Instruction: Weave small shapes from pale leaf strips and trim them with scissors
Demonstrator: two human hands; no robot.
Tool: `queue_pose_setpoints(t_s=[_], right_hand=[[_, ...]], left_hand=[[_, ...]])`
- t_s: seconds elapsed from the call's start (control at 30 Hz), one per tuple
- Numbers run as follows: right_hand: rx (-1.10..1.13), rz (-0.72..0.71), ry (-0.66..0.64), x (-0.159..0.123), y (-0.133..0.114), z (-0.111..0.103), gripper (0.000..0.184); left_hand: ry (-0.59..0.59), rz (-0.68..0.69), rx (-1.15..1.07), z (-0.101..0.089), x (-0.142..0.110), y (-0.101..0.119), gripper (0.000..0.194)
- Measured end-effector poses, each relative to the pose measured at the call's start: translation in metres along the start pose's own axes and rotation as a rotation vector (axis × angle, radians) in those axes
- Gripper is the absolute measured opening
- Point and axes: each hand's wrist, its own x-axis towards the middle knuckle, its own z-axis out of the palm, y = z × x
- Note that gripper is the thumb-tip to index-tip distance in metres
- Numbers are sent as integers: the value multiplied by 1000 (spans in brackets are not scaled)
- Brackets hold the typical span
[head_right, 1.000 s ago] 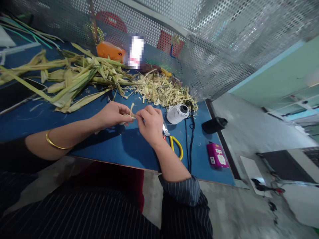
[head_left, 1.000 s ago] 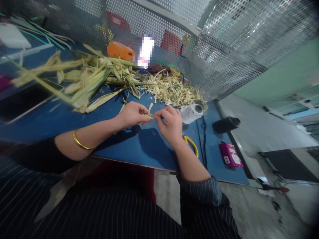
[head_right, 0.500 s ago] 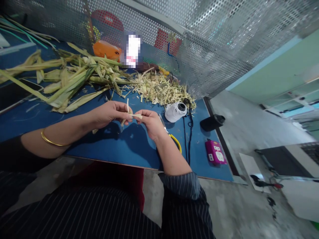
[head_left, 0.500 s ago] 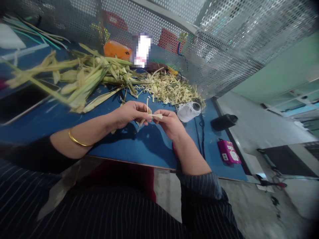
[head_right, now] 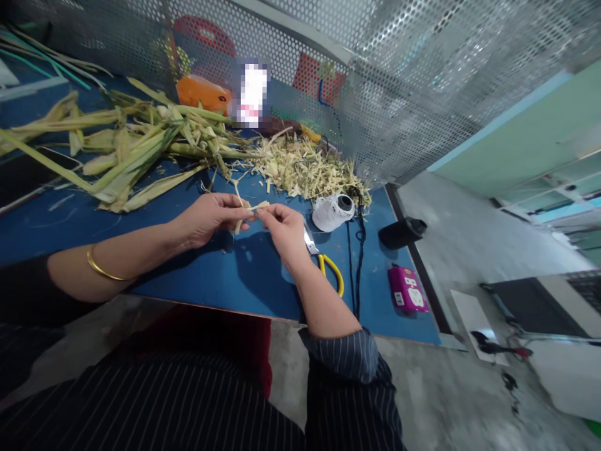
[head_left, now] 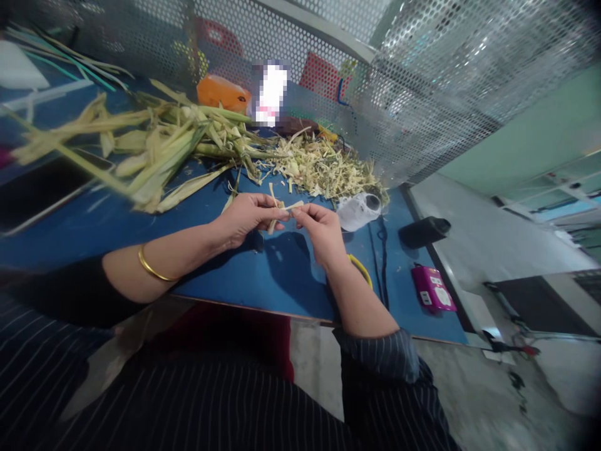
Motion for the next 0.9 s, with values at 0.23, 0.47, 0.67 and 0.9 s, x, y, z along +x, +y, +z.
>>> queue_pose_setpoints(t_s=[0.23,0.47,0.67,0.9], right_hand=[[72,62,16,1,5,1,25],[9,2,21,3,4,-1,16],[-129,-84,52,3,9,-3,15],[-207,-106,17,10,1,-11,29]], left_hand=[[-25,-28,19,1,1,-5,35],[-111,-56,29,1,0,-8,35],[-57,-56,72,1,-1,-8,29],[16,-45,27,3,-2,-5,25]])
